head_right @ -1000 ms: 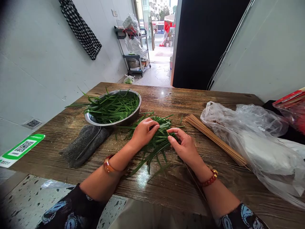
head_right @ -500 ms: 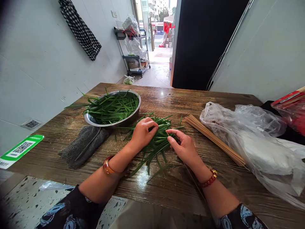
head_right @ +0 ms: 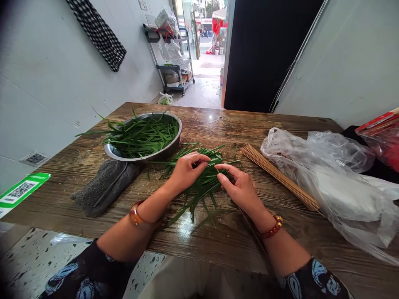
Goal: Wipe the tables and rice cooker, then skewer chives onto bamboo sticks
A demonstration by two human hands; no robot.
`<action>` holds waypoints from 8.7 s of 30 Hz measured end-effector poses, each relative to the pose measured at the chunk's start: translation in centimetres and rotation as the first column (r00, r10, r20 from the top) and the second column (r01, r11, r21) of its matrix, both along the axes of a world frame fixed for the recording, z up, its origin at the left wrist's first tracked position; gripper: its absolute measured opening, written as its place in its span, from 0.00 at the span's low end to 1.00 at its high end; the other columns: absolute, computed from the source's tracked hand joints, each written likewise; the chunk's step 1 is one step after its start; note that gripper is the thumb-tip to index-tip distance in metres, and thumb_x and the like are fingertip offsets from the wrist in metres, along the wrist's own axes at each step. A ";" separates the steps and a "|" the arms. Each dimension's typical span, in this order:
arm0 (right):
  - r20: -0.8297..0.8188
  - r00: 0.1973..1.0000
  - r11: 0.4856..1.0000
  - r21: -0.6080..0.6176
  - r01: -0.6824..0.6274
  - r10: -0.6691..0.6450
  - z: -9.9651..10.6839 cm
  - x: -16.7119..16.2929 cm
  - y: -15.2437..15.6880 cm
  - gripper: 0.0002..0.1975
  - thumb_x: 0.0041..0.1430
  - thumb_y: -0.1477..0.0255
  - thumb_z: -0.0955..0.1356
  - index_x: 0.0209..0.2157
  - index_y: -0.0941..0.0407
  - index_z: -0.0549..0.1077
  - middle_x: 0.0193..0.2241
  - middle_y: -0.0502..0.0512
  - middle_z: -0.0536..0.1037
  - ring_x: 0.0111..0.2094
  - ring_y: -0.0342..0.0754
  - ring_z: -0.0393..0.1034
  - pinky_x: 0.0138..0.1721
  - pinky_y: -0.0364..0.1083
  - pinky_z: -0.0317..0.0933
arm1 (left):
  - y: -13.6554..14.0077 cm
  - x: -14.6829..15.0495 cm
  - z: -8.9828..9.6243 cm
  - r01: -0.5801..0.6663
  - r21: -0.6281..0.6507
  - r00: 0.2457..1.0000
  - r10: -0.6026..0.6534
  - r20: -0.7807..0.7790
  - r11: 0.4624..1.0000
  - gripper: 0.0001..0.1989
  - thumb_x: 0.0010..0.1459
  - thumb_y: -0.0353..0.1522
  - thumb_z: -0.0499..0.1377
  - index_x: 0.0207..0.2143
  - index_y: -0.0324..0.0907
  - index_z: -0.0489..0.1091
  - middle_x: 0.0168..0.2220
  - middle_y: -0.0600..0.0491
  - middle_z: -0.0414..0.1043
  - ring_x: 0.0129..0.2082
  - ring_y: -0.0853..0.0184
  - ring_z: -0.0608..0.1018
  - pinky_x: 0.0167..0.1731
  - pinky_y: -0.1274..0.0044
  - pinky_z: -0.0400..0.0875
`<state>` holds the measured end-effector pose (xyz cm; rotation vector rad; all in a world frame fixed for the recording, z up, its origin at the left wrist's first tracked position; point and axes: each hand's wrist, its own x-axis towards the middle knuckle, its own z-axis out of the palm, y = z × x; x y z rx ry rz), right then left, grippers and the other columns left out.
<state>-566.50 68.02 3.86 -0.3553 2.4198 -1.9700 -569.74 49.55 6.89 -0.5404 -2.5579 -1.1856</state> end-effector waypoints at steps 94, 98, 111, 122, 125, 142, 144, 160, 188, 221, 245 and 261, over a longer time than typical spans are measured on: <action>0.032 0.998 0.999 -0.002 -0.051 0.051 -0.5 -0.3 0.1 0.14 0.59 0.61 0.68 0.41 0.57 0.72 0.22 0.48 0.71 0.21 0.43 0.67 0.21 0.42 0.58 | -1.2 -0.7 0.2 -0.115 -0.068 0.972 0.099 -0.212 0.991 0.06 0.53 0.22 0.58 0.29 0.41 0.71 0.36 0.52 0.74 0.39 0.64 0.73 0.43 0.71 0.67; 0.035 0.998 0.999 0.000 -0.046 0.046 -0.5 -0.2 0.1 0.14 0.59 0.61 0.68 0.41 0.56 0.72 0.23 0.48 0.71 0.23 0.44 0.68 0.22 0.42 0.59 | -1.2 -0.5 0.4 -0.142 -0.051 0.947 0.120 -0.298 0.989 0.06 0.53 0.23 0.60 0.28 0.42 0.72 0.41 0.50 0.74 0.43 0.63 0.72 0.47 0.69 0.65; 0.039 0.998 0.999 -0.012 -0.044 0.045 -0.2 -0.1 -0.1 0.14 0.58 0.62 0.68 0.41 0.57 0.72 0.21 0.47 0.71 0.21 0.43 0.67 0.20 0.42 0.58 | -0.8 -0.4 0.8 -0.066 0.410 0.972 -0.033 0.231 0.910 0.08 0.52 0.25 0.55 0.36 0.40 0.69 0.28 0.58 0.67 0.25 0.75 0.69 0.26 0.82 0.63; 0.020 1.000 0.998 -0.058 -0.003 0.004 -0.4 0.0 0.0 0.14 0.58 0.61 0.69 0.41 0.56 0.73 0.22 0.47 0.71 0.21 0.42 0.67 0.20 0.41 0.58 | -1.0 -0.5 0.5 -0.070 0.322 0.979 0.003 0.203 0.944 0.05 0.54 0.32 0.58 0.30 0.39 0.70 0.23 0.59 0.63 0.24 0.73 0.64 0.26 0.80 0.59; 0.012 0.998 0.993 -0.100 0.057 -0.056 -0.4 0.0 0.0 0.14 0.58 0.61 0.69 0.40 0.56 0.73 0.22 0.47 0.71 0.20 0.42 0.67 0.19 0.41 0.58 | -0.8 -0.3 0.5 -0.039 0.303 0.973 -0.032 0.227 0.952 0.04 0.53 0.30 0.57 0.31 0.38 0.71 0.21 0.59 0.62 0.24 0.74 0.64 0.26 0.80 0.58; 0.007 0.995 0.984 -0.148 0.102 -0.102 -0.6 -0.2 0.1 0.15 0.57 0.60 0.70 0.41 0.55 0.72 0.23 0.47 0.71 0.21 0.42 0.67 0.18 0.40 0.58 | -0.1 0.0 0.3 0.031 0.183 0.978 -0.068 0.195 0.983 0.05 0.53 0.28 0.61 0.32 0.40 0.77 0.27 0.54 0.75 0.28 0.70 0.73 0.28 0.80 0.65; 0.005 0.996 0.987 -0.134 0.087 -0.087 -0.7 -0.2 0.1 0.15 0.57 0.59 0.69 0.41 0.55 0.72 0.23 0.48 0.71 0.21 0.42 0.67 0.17 0.40 0.58 | -0.1 0.0 0.4 0.030 0.170 0.980 -0.062 0.188 0.985 0.05 0.53 0.28 0.61 0.32 0.40 0.77 0.28 0.54 0.76 0.29 0.70 0.74 0.28 0.80 0.65; 0.007 0.996 0.986 -0.139 0.093 -0.093 -0.2 0.1 -0.1 0.14 0.57 0.60 0.69 0.40 0.55 0.72 0.23 0.47 0.71 0.21 0.42 0.67 0.18 0.41 0.59 | 0.0 0.1 0.4 0.000 0.153 0.978 -0.032 0.205 0.988 0.03 0.54 0.29 0.60 0.31 0.39 0.74 0.21 0.59 0.69 0.22 0.73 0.67 0.25 0.80 0.60; 0.012 1.000 1.000 0.016 0.019 -0.019 -0.3 0.3 -0.4 0.17 0.59 0.63 0.67 0.46 0.56 0.75 0.21 0.46 0.69 0.21 0.42 0.66 0.22 0.42 0.57 | 0.3 0.5 0.6 0.062 0.162 0.976 -0.094 0.198 0.985 0.03 0.55 0.28 0.58 0.31 0.38 0.72 0.23 0.58 0.70 0.25 0.73 0.70 0.27 0.81 0.62; 0.048 0.999 0.991 -0.133 0.004 0.002 -0.5 -0.2 0.1 0.17 0.57 0.60 0.70 0.42 0.56 0.72 0.21 0.45 0.71 0.18 0.40 0.65 0.18 0.40 0.57 | 0.1 0.8 1.0 0.201 -0.022 0.980 -0.201 0.013 0.979 0.08 0.61 0.30 0.56 0.34 0.41 0.76 0.32 0.52 0.75 0.34 0.68 0.75 0.37 0.76 0.68; -0.041 0.999 0.971 -0.239 0.012 -0.023 0.6 0.9 0.1 0.12 0.57 0.65 0.71 0.41 0.53 0.71 0.26 0.46 0.72 0.22 0.40 0.67 0.22 0.42 0.62 | 0.3 2.1 2.4 0.415 -0.025 0.897 -0.405 0.178 0.909 0.19 0.61 0.35 0.59 0.53 0.36 0.70 0.48 0.44 0.76 0.47 0.60 0.77 0.48 0.71 0.70; 0.150 0.988 0.989 -0.147 -0.007 0.030 0.1 0.6 -0.3 0.20 0.56 0.54 0.70 0.41 0.55 0.70 0.17 0.44 0.69 0.14 0.39 0.59 0.15 0.40 0.52 | 1.4 2.9 0.9 0.285 -0.306 0.959 -0.267 0.100 0.908 0.08 0.61 0.34 0.58 0.37 0.41 0.74 0.35 0.50 0.78 0.35 0.65 0.77 0.36 0.76 0.68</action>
